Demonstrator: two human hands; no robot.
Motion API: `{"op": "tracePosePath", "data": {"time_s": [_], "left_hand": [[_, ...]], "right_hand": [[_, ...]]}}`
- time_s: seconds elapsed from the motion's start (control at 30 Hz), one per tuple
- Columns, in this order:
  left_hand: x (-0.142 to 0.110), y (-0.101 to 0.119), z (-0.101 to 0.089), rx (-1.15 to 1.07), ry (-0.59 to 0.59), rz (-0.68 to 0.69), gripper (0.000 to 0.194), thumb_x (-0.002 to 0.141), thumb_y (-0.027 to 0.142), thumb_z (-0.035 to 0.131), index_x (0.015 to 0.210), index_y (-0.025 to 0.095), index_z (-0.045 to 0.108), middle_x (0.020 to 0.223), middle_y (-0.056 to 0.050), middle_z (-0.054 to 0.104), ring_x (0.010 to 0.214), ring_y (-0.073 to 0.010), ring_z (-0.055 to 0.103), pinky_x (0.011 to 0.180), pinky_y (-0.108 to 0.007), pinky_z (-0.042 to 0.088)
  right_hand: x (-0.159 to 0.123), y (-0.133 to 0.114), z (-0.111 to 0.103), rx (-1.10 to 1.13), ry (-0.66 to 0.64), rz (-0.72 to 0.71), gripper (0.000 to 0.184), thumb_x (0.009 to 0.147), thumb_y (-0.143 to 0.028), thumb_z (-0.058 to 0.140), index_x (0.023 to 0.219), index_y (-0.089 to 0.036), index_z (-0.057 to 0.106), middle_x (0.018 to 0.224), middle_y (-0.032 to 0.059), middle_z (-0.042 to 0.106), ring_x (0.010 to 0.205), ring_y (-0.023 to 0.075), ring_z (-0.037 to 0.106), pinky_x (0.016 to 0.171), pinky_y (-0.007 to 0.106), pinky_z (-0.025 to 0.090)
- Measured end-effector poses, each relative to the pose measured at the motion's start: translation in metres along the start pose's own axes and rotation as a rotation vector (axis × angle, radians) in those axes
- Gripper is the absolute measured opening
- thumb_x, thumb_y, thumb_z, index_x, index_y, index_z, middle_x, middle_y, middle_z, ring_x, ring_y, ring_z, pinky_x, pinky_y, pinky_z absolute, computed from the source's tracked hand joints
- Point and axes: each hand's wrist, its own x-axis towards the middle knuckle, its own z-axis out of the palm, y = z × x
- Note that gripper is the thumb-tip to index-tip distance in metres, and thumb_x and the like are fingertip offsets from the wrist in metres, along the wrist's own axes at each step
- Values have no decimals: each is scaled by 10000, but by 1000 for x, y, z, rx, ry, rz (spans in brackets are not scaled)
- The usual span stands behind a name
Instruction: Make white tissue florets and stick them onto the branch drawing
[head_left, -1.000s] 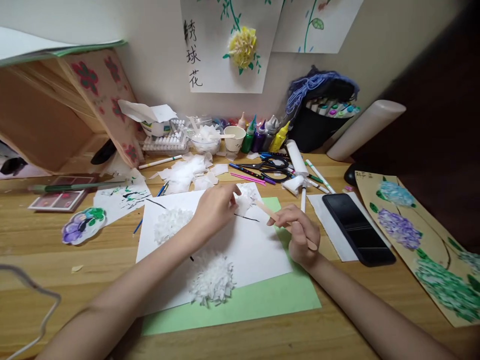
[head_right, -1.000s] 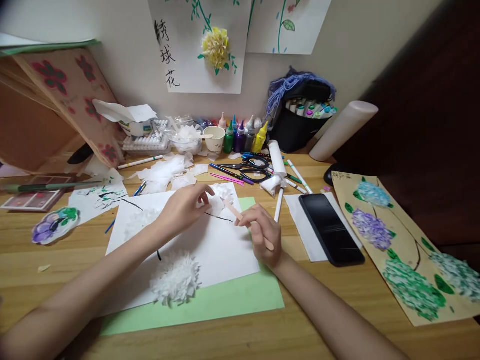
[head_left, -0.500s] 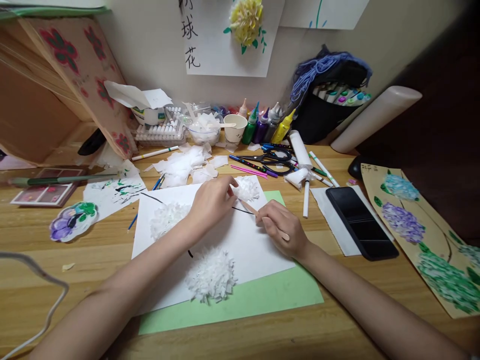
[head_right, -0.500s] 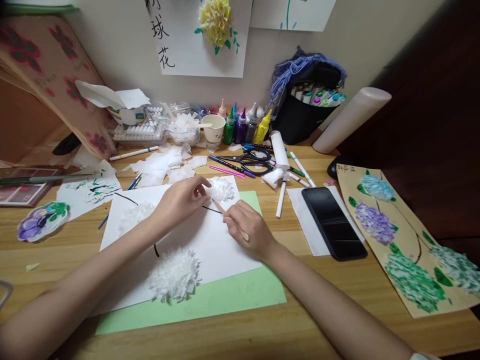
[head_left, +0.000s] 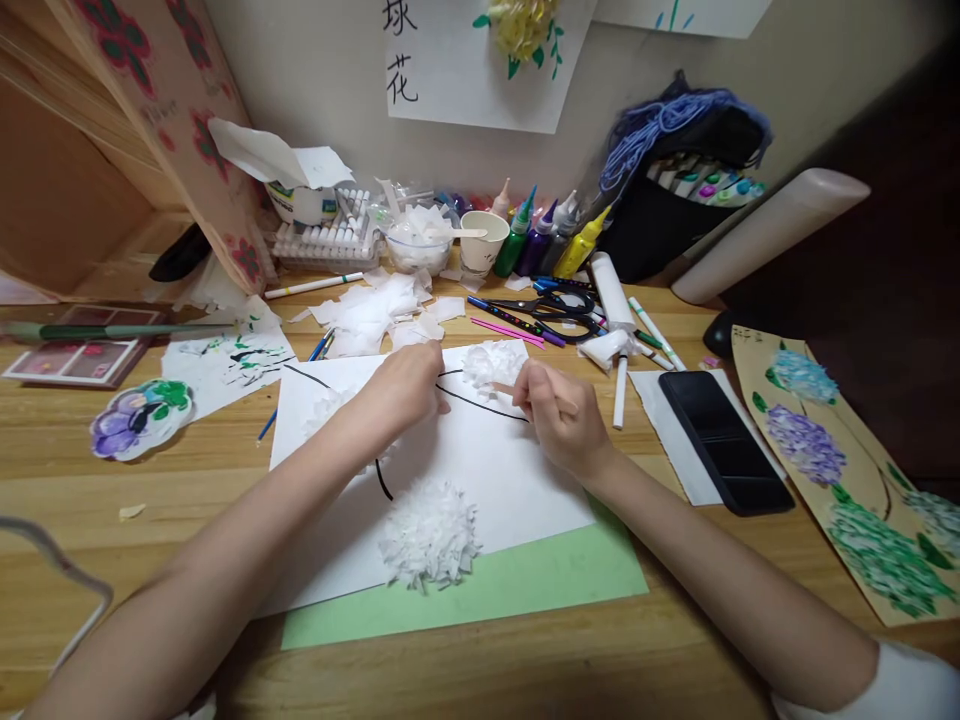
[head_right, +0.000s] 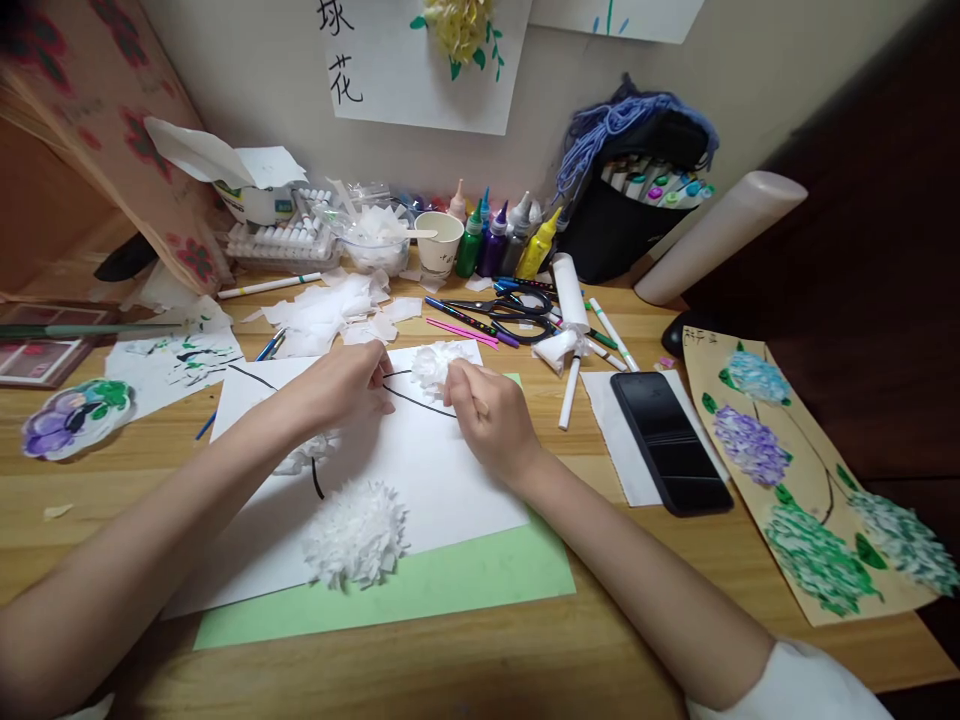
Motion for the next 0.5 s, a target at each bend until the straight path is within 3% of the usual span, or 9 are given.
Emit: {"op": "tracePosePath", "data": {"time_s": [0.2,0.4,0.5], "left_hand": [[0,1,-1,8,-11,31,274,630,186,679,871,155,552,840,-66,638,790,-228,592,640,-282,416],[0,1,-1,1,-2,33,297,617,203,699,877,164,561,838,-57,638,820,-233,594,677,-284,432],[0,1,0,3,-7,28,307,610,206,710,875,163,562,846,-58,640,838,-238,593,696,-286,434]], "right_hand": [[28,-14,8,-63,27,95,501,911,-518,289,563,-208,471,480,-9,489,451,118,458,498,261,315],[37,-9,-4,184,124,141,544,857,-611,326,519,-206,459,373,-39,352,373,105,429,417,241,301],[36,-12,-11,213,76,117,537,866,-589,335,510,-204,451,383,-37,354,376,99,430,406,230,293]]}}
